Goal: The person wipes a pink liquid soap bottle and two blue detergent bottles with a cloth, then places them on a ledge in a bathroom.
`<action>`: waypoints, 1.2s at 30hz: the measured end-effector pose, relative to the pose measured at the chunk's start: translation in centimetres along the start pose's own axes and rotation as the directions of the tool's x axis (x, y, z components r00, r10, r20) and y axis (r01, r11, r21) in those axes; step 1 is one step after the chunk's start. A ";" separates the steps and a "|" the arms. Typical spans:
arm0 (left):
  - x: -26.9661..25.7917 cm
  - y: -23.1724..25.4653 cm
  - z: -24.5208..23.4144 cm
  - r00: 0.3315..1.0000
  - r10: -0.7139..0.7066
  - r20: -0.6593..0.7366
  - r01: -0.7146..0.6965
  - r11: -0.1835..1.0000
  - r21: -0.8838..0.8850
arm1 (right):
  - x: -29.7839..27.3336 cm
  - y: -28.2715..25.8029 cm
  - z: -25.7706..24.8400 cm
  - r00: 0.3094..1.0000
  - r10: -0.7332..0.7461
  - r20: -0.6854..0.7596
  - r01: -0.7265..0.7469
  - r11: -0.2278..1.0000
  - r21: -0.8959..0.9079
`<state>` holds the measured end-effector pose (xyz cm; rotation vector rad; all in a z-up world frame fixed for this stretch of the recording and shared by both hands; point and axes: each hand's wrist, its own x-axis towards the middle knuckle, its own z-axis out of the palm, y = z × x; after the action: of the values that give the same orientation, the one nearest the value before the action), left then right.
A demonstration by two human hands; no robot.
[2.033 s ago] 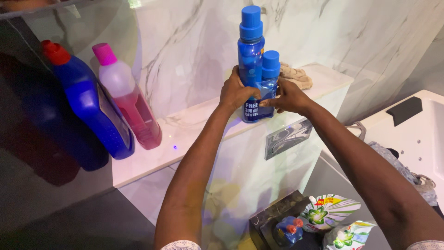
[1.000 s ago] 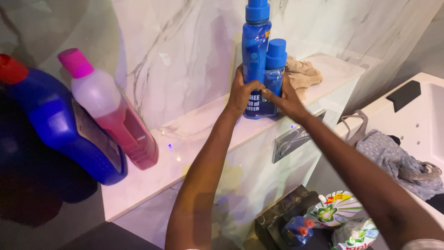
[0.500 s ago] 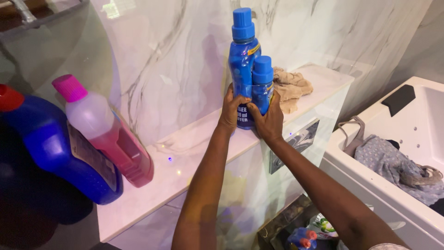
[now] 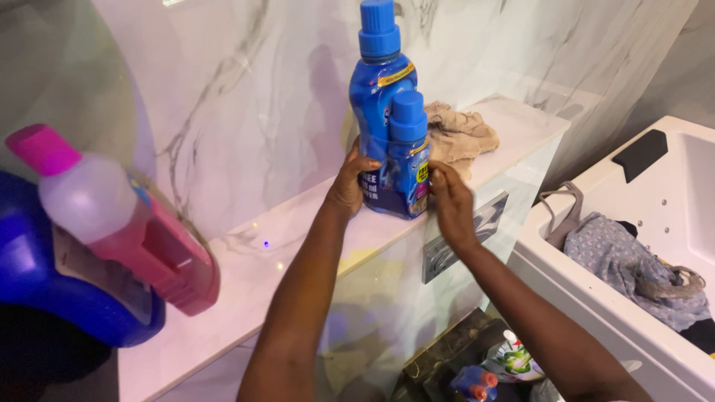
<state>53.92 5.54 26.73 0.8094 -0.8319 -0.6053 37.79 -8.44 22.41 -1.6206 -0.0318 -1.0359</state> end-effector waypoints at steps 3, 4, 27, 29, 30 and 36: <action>-0.5 0.9 0.4 0.997 -0.057 0.056 0.059 0.998 -0.023 | 3.1 1.0 -3.4 0.989 -0.071 -0.133 0.072 0.997 0.007; -0.6 1.0 0.5 0.995 -0.075 0.060 0.076 0.997 -0.025 | 4.3 1.1 -4.6 0.985 -0.074 -0.156 0.060 0.994 -0.096; -0.9 1.4 -0.3 0.987 -0.156 0.030 0.155 0.988 0.023 | 20.2 3.1 -4.2 0.915 0.066 0.398 0.281 0.604 -0.746; -0.8 1.5 -0.4 0.987 -0.156 0.042 0.156 0.988 0.018 | 20.9 3.9 -4.5 0.958 0.105 0.266 0.088 0.777 -0.623; -0.8 1.5 -0.3 0.986 -0.157 0.048 0.157 0.988 0.015 | 21.2 4.2 -4.7 0.969 0.140 0.203 -0.009 0.843 -0.538; -0.8 2.9 0.5 0.986 -0.150 0.068 0.145 0.986 0.080 | 23.5 1.2 -5.5 0.972 -0.167 0.164 0.165 0.986 0.026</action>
<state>53.49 7.57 29.00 0.9269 -0.8713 -0.7428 49.46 -24.75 35.98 -1.7114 -0.2895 -1.0219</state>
